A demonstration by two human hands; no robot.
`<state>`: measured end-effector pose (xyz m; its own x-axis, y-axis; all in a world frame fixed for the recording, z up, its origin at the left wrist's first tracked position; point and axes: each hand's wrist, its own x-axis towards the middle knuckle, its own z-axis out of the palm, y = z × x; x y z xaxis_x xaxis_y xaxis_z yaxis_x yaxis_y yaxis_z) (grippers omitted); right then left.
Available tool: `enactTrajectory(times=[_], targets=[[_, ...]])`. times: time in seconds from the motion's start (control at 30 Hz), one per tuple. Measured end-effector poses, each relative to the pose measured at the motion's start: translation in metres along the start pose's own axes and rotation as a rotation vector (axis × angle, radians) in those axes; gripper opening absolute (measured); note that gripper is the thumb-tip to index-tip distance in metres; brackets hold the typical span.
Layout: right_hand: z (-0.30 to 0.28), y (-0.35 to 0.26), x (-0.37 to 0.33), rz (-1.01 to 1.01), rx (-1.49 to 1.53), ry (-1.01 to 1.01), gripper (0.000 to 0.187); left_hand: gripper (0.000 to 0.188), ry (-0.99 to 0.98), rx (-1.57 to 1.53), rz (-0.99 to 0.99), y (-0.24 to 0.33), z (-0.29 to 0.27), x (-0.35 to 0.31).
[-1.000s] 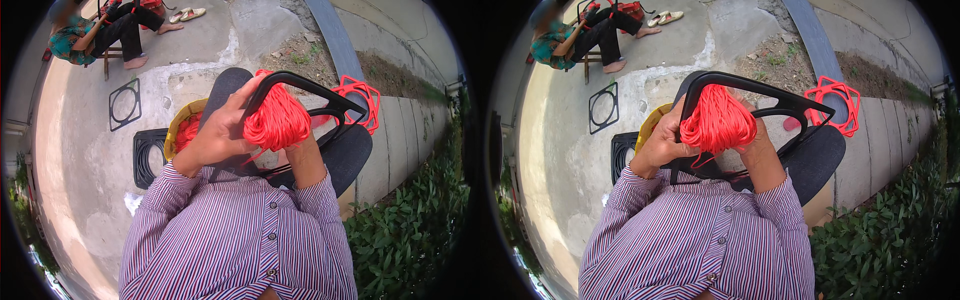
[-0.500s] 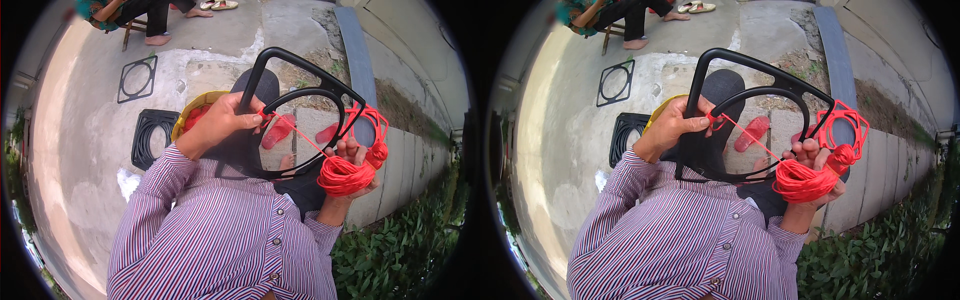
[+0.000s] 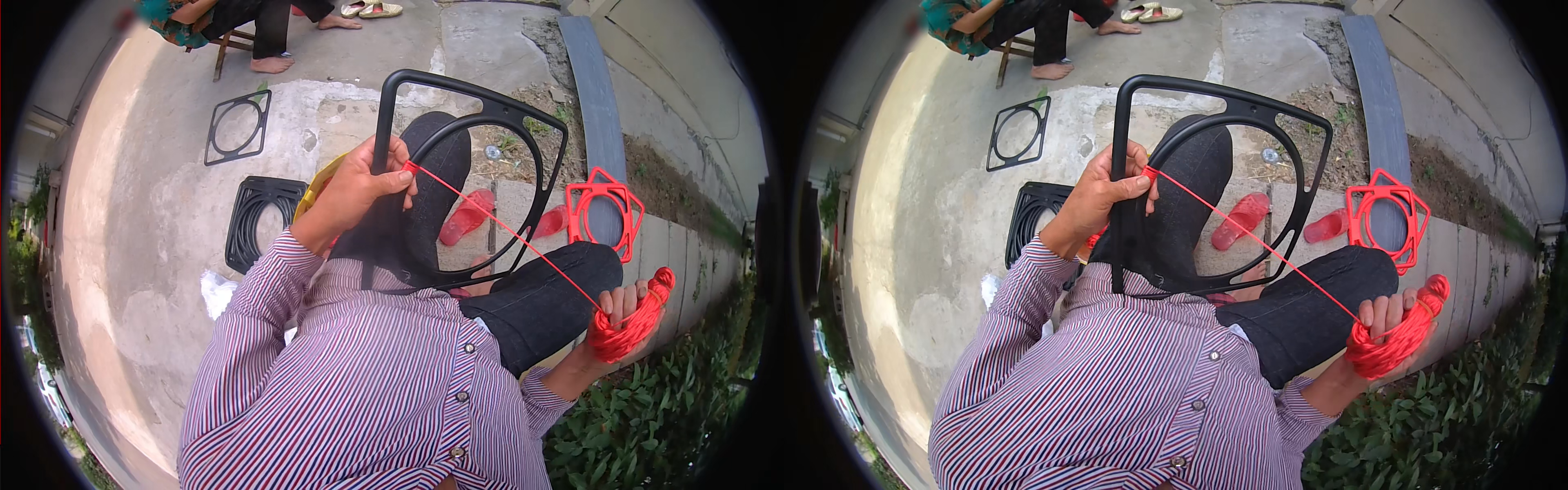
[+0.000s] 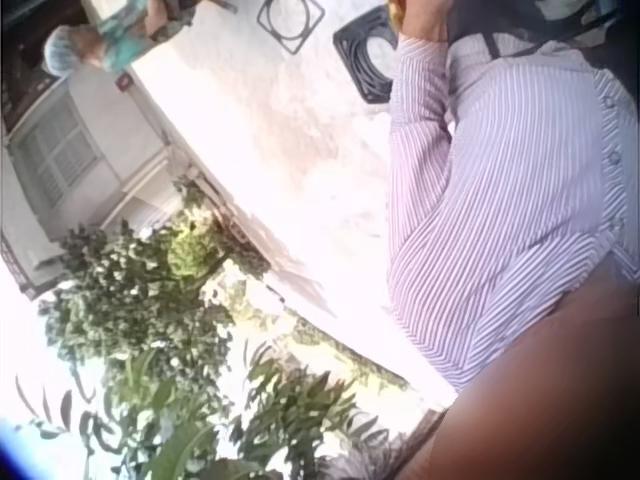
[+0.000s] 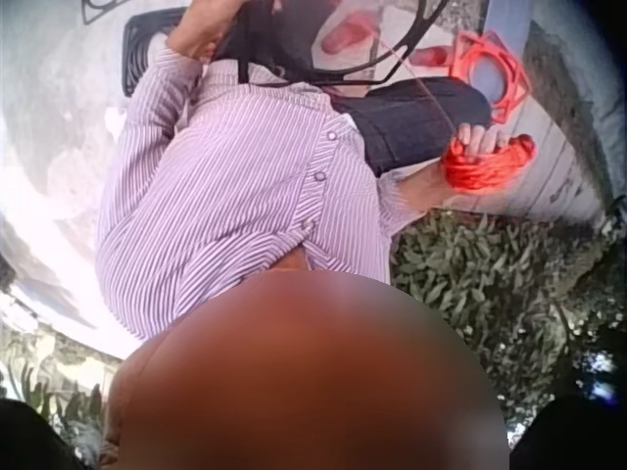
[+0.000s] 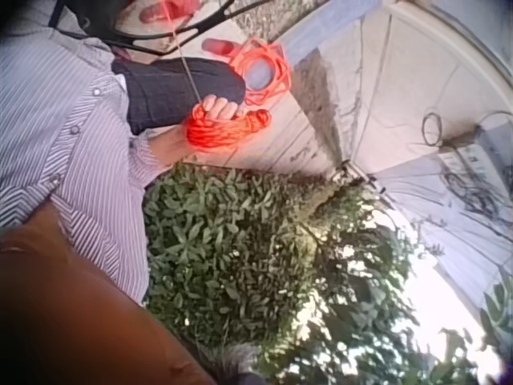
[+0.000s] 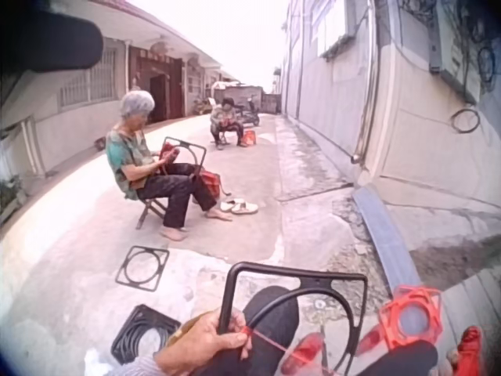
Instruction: The person assembles red yarn bundles onto black plastic frames by hand.
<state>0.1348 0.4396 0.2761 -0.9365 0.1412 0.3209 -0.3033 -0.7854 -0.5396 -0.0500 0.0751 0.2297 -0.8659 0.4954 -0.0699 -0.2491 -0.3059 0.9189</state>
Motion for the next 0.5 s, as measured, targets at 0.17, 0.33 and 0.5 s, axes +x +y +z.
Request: enactTrajectory(times=[0.17, 0.33, 0.5], targets=[[-0.036, 0.039, 0.012, 0.032, -0.088, 0.514, 0.046, 0.019, 0.014, 0.035, -0.073, 0.001, 0.011, -0.002], [0.032, 0.102, 0.045, 0.344, -0.468, 0.115, 0.062, 0.013, -0.068, 0.364, -0.034, 0.006, 0.033, 0.001], [0.057, 0.14, 0.093, 0.28, -0.755, 0.104, 0.039, 0.027, -0.144, 0.905, 0.631, 0.005, 0.047, 0.008]])
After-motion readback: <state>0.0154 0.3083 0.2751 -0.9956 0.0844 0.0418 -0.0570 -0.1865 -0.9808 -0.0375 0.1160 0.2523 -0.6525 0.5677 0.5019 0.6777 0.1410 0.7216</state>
